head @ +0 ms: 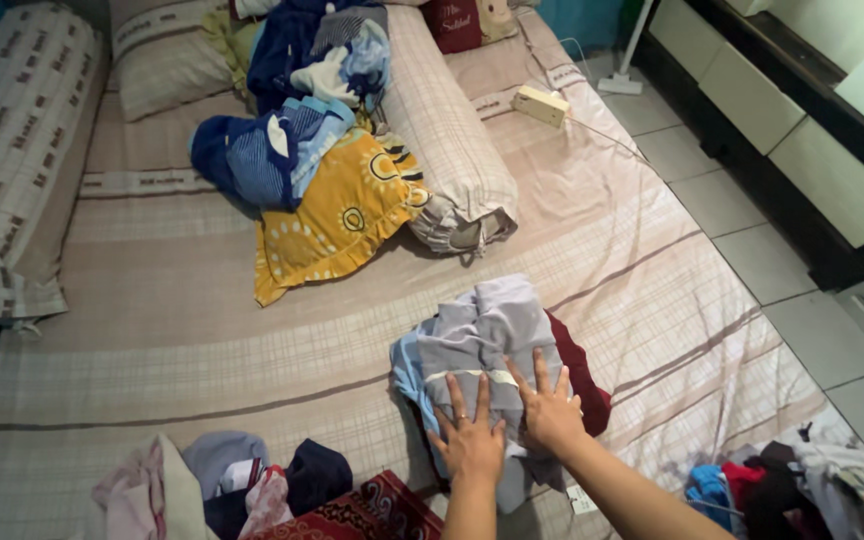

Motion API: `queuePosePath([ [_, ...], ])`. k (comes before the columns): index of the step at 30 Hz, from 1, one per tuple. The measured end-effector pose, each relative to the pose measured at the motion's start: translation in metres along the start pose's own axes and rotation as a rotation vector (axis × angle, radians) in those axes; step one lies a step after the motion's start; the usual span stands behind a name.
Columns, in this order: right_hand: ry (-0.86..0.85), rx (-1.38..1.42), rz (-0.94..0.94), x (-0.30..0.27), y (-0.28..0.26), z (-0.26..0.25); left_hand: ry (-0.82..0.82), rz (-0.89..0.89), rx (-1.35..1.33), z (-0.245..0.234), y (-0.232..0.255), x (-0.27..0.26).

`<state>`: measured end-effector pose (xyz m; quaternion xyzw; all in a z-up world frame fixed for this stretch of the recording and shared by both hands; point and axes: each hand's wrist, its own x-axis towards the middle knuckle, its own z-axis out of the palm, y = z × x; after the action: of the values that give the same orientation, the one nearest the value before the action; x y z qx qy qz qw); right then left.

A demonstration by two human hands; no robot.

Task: The person folds various garments including a gray shirt, a red patterned cloth, a beige cloth, a pink patterned cloth, a white cloth, a blue shirt, a red shirt, a peach shirt, a white shirt with a graphic, and a blue shirt. The folded items are stacked on the bed.

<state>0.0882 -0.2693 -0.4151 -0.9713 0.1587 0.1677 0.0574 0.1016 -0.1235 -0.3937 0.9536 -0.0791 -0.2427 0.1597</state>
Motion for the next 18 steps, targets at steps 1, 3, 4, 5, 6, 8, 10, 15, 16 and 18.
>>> queuePosePath([
  [1, 0.003, -0.016, -0.002, 0.001, 0.001, 0.001, -0.006, 0.002, -0.022, -0.002, 0.001, -0.001],
  [3, -0.069, 0.023, 0.019, 0.004, 0.003, -0.001, -0.018, 0.0, -0.068, -0.008, 0.001, -0.003],
  [4, -0.106, 0.043, 0.027, 0.002, 0.003, -0.002, -0.024, 0.011, -0.099, -0.011, 0.002, -0.005],
  [5, -0.073, 0.055, 0.024, 0.002, 0.001, -0.005, -0.028, 0.021, -0.126, -0.016, 0.001, -0.005],
  [6, -0.041, 0.067, 0.02, 0.001, 0.003, -0.01, -0.032, 0.032, -0.153, -0.02, -0.001, -0.009],
  [8, 0.023, 0.165, 0.022, -0.007, 0.006, -0.022, 0.083, 0.141, -0.242, -0.025, -0.009, -0.021],
  [10, 0.078, 0.344, 0.037, -0.021, 0.009, -0.031, 0.209, 0.197, -0.264, -0.028, -0.025, -0.037],
  [15, 0.29, 0.606, 0.019, -0.062, 0.012, -0.049, 0.568, 0.044, -0.075, -0.042, -0.114, -0.107],
  [16, 0.344, 0.626, -0.005, -0.073, 0.01, -0.049, 0.636, -0.036, 0.027, -0.048, -0.133, -0.121],
  [18, 0.491, 0.704, -0.079, -0.096, 0.002, -0.049, 0.669, -0.295, 0.191, -0.057, -0.171, -0.162],
])
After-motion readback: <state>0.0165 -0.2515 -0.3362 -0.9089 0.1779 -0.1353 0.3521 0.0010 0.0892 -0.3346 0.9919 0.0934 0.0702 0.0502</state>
